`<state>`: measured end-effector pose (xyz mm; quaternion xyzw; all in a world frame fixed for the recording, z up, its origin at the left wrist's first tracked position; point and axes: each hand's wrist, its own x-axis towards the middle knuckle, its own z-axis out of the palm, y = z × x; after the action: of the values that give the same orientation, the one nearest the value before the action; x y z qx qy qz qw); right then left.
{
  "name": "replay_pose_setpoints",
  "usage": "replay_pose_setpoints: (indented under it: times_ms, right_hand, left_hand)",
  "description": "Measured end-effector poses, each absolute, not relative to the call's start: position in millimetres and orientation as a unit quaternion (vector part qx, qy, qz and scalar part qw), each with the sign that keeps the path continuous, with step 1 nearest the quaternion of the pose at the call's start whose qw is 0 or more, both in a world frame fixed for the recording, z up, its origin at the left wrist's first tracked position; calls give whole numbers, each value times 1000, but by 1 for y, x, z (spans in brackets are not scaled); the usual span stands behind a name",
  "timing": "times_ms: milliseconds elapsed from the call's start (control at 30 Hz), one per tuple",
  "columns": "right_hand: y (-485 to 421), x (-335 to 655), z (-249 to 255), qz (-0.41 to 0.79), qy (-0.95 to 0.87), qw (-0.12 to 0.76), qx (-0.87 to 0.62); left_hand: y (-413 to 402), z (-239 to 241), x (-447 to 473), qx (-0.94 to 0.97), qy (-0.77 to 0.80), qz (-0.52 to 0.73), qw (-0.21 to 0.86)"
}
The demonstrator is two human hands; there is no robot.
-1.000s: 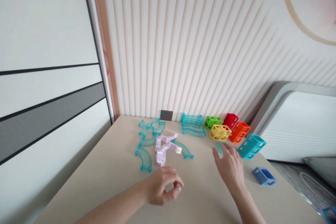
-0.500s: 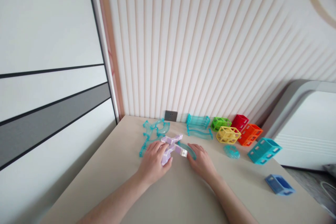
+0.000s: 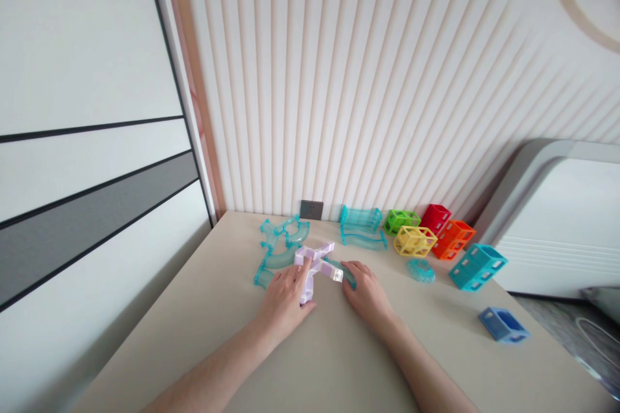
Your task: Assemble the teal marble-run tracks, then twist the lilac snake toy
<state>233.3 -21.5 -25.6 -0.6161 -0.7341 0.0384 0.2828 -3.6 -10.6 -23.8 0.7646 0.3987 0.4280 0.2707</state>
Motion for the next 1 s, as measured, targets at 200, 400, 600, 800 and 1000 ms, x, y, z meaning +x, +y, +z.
replay_pose_setpoints:
  times_ms: [200, 400, 600, 800, 1000]
  right_hand:
    - [-20, 235, -28, 41, -735, 277, -617]
    - [-21, 234, -22, 66, -729, 246, -636]
    - [-23, 232, -15, 87, -723, 220, -649]
    - [-23, 231, -15, 80, -725, 221, -648]
    - [-24, 232, -16, 75, -728, 214, -647]
  left_hand:
    - [-13, -25, -1, 764, 367, 441, 294]
    - [-11, -28, 0, 820, 366, 407, 170]
    - [6, -2, -27, 817, 396, 419, -13]
    - [40, 12, -111, 776, 474, 413, -58]
    - [51, -25, -186, 748, 545, 376, -34]
